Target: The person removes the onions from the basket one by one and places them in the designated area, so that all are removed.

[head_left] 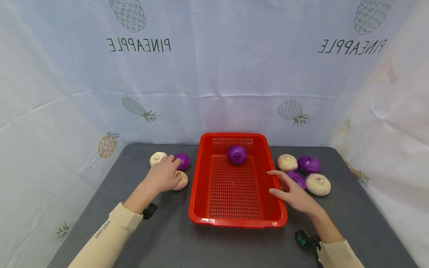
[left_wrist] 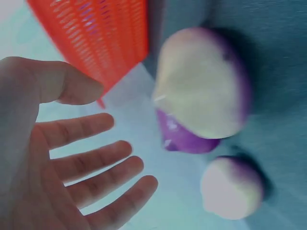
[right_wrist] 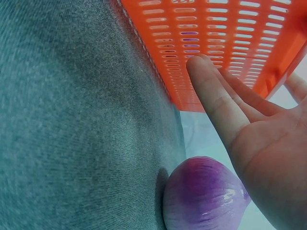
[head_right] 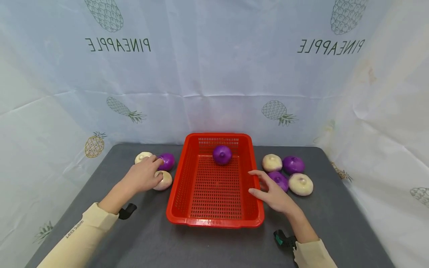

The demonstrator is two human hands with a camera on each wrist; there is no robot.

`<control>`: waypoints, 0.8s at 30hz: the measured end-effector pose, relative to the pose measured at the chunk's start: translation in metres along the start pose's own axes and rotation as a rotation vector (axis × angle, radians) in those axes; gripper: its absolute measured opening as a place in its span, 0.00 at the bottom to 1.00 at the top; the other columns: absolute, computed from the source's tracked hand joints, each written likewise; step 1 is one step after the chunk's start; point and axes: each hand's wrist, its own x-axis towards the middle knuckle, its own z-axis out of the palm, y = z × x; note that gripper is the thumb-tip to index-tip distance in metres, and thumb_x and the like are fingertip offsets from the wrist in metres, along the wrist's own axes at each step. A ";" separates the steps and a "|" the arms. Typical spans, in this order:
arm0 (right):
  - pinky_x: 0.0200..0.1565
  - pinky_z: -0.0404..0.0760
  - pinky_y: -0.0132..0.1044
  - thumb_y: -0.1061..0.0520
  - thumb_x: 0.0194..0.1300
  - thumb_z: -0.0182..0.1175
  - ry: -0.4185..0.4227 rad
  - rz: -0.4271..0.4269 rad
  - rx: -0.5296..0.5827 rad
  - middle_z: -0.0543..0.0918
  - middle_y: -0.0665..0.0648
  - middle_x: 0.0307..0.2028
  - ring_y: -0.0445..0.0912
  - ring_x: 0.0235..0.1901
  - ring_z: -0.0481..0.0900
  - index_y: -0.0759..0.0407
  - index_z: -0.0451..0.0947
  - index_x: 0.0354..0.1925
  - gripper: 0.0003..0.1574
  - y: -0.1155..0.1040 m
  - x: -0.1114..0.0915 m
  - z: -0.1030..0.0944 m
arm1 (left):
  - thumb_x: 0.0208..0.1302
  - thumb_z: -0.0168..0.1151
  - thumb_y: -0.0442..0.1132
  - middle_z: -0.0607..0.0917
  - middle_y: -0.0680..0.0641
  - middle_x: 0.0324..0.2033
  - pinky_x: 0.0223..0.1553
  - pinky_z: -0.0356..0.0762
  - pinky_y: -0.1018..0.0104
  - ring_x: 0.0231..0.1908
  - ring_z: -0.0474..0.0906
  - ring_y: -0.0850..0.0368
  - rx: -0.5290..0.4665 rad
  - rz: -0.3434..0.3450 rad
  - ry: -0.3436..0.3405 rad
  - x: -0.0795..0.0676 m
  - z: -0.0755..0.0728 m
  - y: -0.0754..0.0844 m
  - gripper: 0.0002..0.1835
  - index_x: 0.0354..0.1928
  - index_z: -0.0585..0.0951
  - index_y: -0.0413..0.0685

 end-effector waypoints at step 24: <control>0.45 0.87 0.46 0.59 0.74 0.58 0.005 -0.015 -0.025 0.68 0.73 0.66 0.68 0.59 0.75 0.59 0.58 0.72 0.34 0.002 0.001 -0.001 | 0.65 0.58 0.36 0.82 0.44 0.43 0.31 0.80 0.54 0.39 0.77 0.47 -0.148 0.106 0.255 0.039 -0.063 0.049 0.10 0.46 0.82 0.42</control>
